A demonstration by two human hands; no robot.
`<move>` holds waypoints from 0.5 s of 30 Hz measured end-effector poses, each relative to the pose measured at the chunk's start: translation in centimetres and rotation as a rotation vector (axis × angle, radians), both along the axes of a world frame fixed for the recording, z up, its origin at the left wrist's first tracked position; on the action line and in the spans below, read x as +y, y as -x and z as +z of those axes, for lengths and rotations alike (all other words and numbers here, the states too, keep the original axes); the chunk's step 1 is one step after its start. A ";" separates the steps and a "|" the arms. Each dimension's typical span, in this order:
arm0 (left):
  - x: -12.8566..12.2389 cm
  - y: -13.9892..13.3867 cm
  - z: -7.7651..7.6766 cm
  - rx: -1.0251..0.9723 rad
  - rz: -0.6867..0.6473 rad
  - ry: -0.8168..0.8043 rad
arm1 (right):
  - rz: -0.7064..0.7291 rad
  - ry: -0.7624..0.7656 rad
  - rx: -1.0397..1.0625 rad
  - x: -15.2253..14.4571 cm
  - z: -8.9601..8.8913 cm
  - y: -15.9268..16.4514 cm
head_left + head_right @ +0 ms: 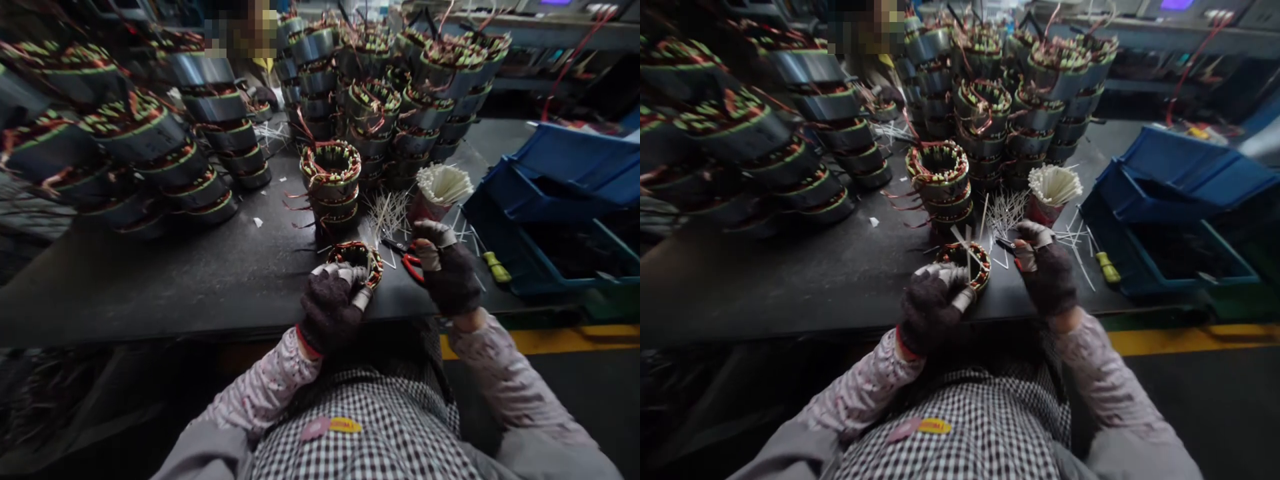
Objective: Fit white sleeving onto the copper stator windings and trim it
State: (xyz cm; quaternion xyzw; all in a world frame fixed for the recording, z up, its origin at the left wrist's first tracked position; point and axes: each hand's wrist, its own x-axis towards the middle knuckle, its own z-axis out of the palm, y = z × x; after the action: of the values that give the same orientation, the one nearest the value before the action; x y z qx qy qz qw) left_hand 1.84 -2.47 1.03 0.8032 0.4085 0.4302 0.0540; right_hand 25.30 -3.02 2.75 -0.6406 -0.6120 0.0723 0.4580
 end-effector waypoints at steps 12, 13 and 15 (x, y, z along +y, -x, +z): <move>0.6 3.3 -0.2 0.126 -0.089 -0.163 | 0.187 0.362 -0.654 -2.0 1.7 -6.5; 0.8 3.5 -0.6 0.148 -0.099 -0.172 | 0.204 0.395 -0.641 -2.9 2.2 -5.9; 1.0 3.5 -1.6 0.150 -0.084 -0.197 | 0.254 0.473 -0.645 -4.2 3.1 -4.8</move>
State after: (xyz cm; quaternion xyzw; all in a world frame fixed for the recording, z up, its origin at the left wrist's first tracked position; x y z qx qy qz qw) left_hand -1.63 -1.48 -0.54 0.8509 0.3335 0.4041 -0.0378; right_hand 30.08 -7.25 5.88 -0.6375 -0.7646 0.0626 0.0708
